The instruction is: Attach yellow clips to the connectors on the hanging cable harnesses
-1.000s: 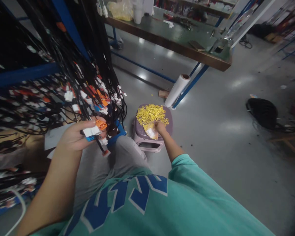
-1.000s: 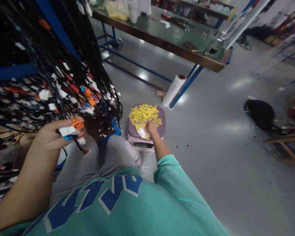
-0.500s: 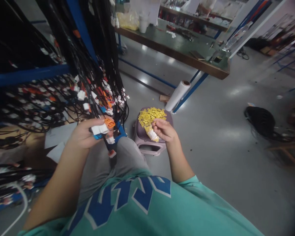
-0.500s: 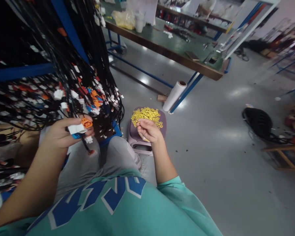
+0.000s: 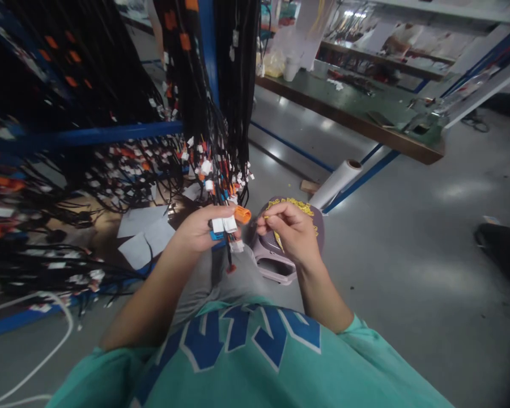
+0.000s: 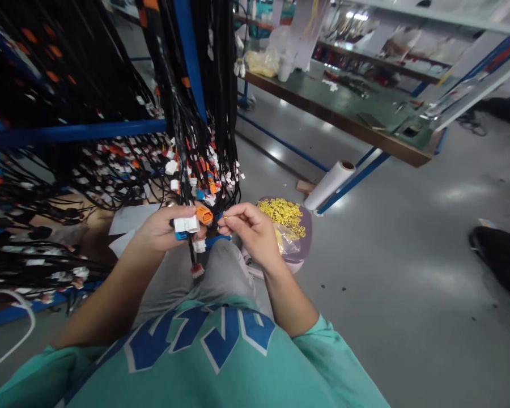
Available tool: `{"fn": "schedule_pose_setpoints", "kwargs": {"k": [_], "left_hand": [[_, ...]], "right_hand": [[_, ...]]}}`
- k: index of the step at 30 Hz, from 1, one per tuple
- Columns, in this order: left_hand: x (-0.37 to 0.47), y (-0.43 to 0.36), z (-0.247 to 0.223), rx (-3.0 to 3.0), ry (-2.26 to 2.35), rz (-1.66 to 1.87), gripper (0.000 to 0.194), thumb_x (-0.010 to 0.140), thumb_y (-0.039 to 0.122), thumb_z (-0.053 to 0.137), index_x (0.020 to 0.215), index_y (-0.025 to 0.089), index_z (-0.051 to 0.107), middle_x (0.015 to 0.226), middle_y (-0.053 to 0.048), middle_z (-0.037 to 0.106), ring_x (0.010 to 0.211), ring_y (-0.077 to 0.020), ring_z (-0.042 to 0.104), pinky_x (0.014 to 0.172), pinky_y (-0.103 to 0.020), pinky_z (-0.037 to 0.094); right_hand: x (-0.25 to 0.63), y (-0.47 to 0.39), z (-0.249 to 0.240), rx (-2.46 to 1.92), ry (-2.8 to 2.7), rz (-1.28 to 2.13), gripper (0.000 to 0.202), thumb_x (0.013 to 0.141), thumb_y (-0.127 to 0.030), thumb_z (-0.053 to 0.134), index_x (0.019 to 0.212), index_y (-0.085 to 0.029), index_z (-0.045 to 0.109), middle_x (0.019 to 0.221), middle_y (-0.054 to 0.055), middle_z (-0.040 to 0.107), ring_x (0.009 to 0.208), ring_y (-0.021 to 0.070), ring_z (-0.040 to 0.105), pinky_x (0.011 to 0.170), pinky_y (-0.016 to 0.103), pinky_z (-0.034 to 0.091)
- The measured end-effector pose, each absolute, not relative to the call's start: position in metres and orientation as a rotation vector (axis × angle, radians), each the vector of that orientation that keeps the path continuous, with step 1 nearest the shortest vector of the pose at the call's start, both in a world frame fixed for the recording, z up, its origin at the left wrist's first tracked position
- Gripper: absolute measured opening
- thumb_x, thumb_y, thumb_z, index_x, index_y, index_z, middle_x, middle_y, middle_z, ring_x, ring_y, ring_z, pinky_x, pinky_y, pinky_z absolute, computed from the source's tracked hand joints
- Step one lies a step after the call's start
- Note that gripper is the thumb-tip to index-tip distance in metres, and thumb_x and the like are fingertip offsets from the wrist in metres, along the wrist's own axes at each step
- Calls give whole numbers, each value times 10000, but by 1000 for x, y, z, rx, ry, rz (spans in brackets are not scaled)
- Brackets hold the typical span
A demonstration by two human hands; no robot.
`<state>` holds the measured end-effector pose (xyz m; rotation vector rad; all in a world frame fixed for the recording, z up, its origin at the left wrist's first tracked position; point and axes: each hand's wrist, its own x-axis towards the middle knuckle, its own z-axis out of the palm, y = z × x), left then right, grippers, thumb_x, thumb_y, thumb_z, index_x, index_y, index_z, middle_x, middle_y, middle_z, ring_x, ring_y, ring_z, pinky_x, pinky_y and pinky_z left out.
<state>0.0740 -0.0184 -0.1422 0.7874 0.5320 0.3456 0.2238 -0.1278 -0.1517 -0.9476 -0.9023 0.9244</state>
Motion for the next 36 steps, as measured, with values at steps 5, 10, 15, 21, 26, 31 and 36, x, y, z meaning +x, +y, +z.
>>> {"fn": "schedule_pose_setpoints", "kwargs": {"k": [5, 10, 15, 21, 26, 31, 36], "left_hand": [[71, -17, -146, 803, 427, 338, 224, 572, 244, 734, 678, 54, 681, 552, -89, 655, 467, -176, 614, 470, -249, 507], [69, -15, -148, 809, 391, 328, 248, 589, 266, 741, 658, 36, 677, 550, -97, 653, 471, -179, 623, 464, -239, 510], [70, -18, -147, 756, 330, 348, 200, 614, 199, 702, 765, 74, 660, 596, -69, 668, 485, -169, 628, 475, -240, 515], [73, -21, -150, 734, 308, 388, 289, 590, 134, 674, 873, 126, 619, 642, -55, 683, 514, -187, 639, 481, -266, 516], [76, -24, -152, 704, 325, 431, 359, 567, 95, 657, 918, 132, 587, 697, -30, 683, 523, -178, 645, 500, -267, 527], [80, -27, -150, 680, 368, 485, 355, 526, 41, 637, 864, 133, 587, 699, -8, 678, 549, -164, 648, 523, -253, 538], [81, -27, -149, 652, 396, 517, 323, 506, 11, 618, 801, 139, 594, 758, -1, 694, 605, -156, 660, 575, -246, 545]], "right_hand": [[213, -129, -141, -1092, -1048, 753, 47, 702, -217, 713, 738, -223, 683, 648, -33, 670, 575, 99, 622, 602, 259, 531], [210, -130, -136, -1187, -1204, 590, 58, 765, -198, 642, 769, -234, 688, 692, -26, 678, 646, 109, 631, 658, 276, 511], [202, -128, -140, -1246, -1211, 430, 52, 805, -223, 590, 798, -221, 642, 746, -17, 660, 704, 117, 614, 680, 285, 478], [186, -124, -147, -1162, -1101, 341, 34, 827, -228, 564, 795, -218, 570, 725, -28, 574, 687, 106, 565, 641, 261, 450], [177, -119, -149, -1094, -1003, 381, 40, 819, -218, 556, 782, -215, 541, 679, -47, 531, 570, 81, 523, 551, 233, 423], [172, -116, -155, -1071, -909, 452, 54, 811, -246, 575, 792, -204, 547, 658, -52, 520, 538, 73, 497, 522, 217, 412], [170, -115, -160, -1091, -855, 469, 100, 809, -293, 578, 784, -203, 542, 635, -49, 504, 564, 82, 472, 541, 220, 409]]}}
